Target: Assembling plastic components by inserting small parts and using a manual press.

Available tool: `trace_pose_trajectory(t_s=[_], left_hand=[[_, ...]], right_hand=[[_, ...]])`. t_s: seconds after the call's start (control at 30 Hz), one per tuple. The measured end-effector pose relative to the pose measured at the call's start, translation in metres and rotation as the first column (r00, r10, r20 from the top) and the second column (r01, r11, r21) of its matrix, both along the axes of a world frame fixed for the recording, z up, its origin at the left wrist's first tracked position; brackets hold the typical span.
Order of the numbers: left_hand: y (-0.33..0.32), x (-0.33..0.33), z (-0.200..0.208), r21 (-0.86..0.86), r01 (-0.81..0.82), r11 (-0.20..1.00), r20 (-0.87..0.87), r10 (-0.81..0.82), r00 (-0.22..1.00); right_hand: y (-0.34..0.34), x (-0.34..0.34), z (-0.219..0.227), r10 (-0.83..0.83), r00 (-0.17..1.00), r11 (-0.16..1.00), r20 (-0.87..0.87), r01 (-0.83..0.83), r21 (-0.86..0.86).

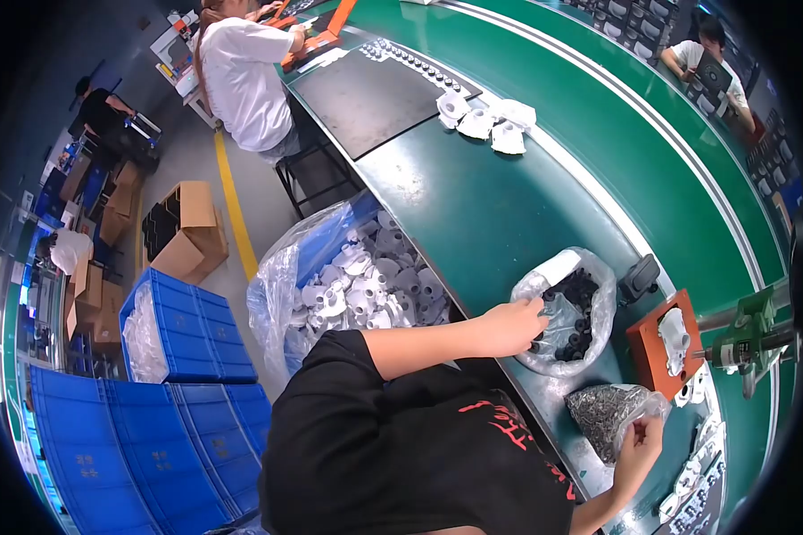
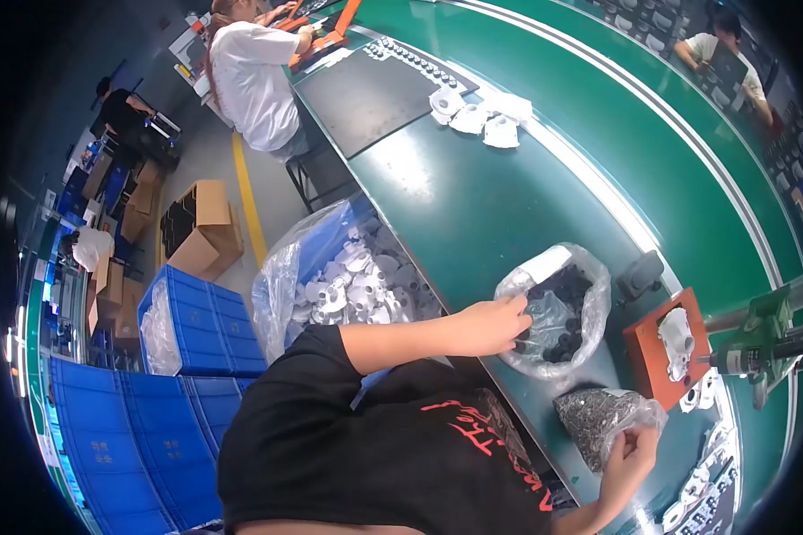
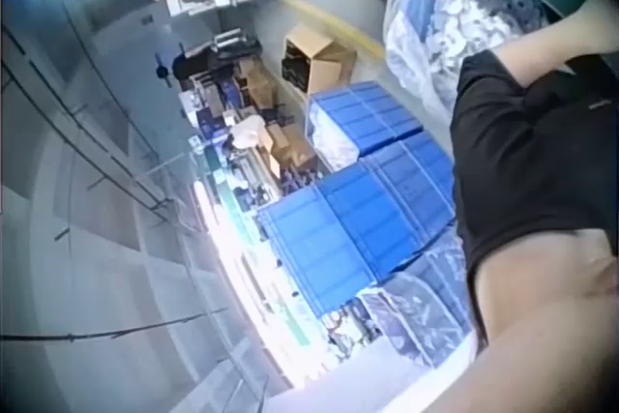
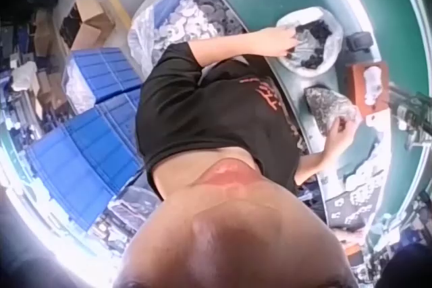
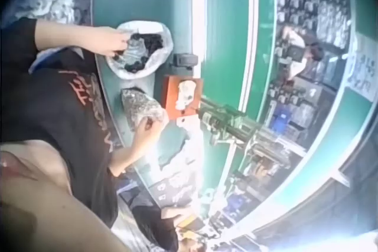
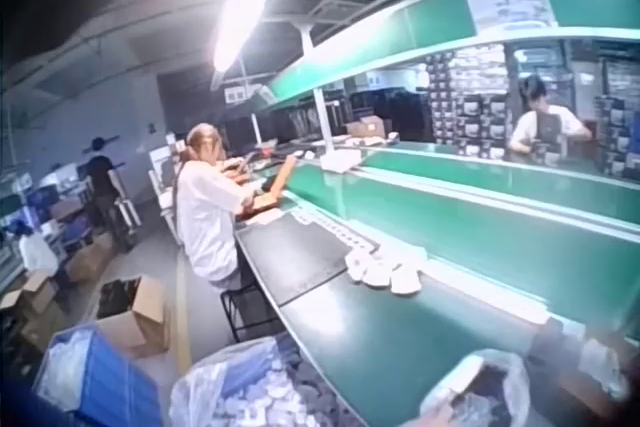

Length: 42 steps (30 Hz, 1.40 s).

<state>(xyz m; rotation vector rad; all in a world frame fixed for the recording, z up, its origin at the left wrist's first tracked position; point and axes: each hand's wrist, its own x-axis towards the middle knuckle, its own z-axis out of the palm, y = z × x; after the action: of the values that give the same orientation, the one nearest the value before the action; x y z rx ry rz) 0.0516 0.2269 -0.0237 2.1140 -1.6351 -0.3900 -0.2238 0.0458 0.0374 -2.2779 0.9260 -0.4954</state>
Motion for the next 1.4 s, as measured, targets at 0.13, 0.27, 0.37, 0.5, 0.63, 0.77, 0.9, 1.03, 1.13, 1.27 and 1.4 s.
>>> trace_pose_trajectory(t_s=[0.13,0.27,0.37,0.5,0.63,0.77,0.9,1.03,1.13,1.27,1.4], left_hand=[[0.0,0.005,0.001,-0.076,0.034,0.997,-0.041,-0.038,0.998],[0.005,0.003,0.002,-0.227,-0.034,0.973,-0.057,0.022,0.998],[0.004,0.004,0.011,-0.182,-0.172,0.968,-0.206,0.134,0.969],[-0.006,0.004,0.025,-0.238,-0.276,0.931,-0.554,0.103,0.826],[-0.032,0.002,0.045,-0.282,-0.144,0.949,-0.69,-0.096,0.717],[-0.074,0.005,0.041,-0.264,-0.028,0.964,-0.912,-0.239,0.334],[-0.12,0.003,0.059,-0.224,0.047,0.973,-0.963,-0.229,0.141],[-0.181,-0.018,0.075,-0.239,0.127,0.963,-0.932,-0.264,0.248],[-0.227,-0.037,0.085,-0.24,0.195,0.951,-0.833,-0.305,0.461],[-0.284,-0.04,0.077,-0.174,0.238,0.956,-0.527,-0.294,0.797],[-0.325,-0.037,0.068,-0.079,0.408,0.91,-0.442,-0.399,0.804]], right_hand=[[-0.002,-0.007,-0.002,-0.111,0.989,0.973,0.103,0.086,0.216],[-0.01,-0.016,-0.004,-0.127,0.97,0.942,0.21,0.051,0.331],[-0.026,-0.031,-0.01,0.01,0.958,0.964,0.288,-0.086,0.25],[-0.026,-0.038,-0.009,-0.03,0.941,0.966,0.337,-0.06,0.253],[-0.012,-0.048,-0.003,-0.099,0.905,0.97,0.415,-0.006,0.245],[-0.001,-0.053,0.003,-0.165,0.878,0.98,0.45,0.096,0.173],[0.002,-0.042,0.002,-0.184,0.947,0.979,0.263,0.153,0.133],[0.006,-0.017,0.016,-0.091,0.995,0.981,0.03,0.094,-0.169],[0.005,-0.017,0.013,-0.123,0.992,0.955,-0.021,0.113,-0.273],[0.001,-0.026,0.009,-0.085,0.996,0.964,-0.015,0.078,-0.254],[0.0,-0.029,0.005,-0.087,0.991,0.988,0.102,0.099,-0.121]])
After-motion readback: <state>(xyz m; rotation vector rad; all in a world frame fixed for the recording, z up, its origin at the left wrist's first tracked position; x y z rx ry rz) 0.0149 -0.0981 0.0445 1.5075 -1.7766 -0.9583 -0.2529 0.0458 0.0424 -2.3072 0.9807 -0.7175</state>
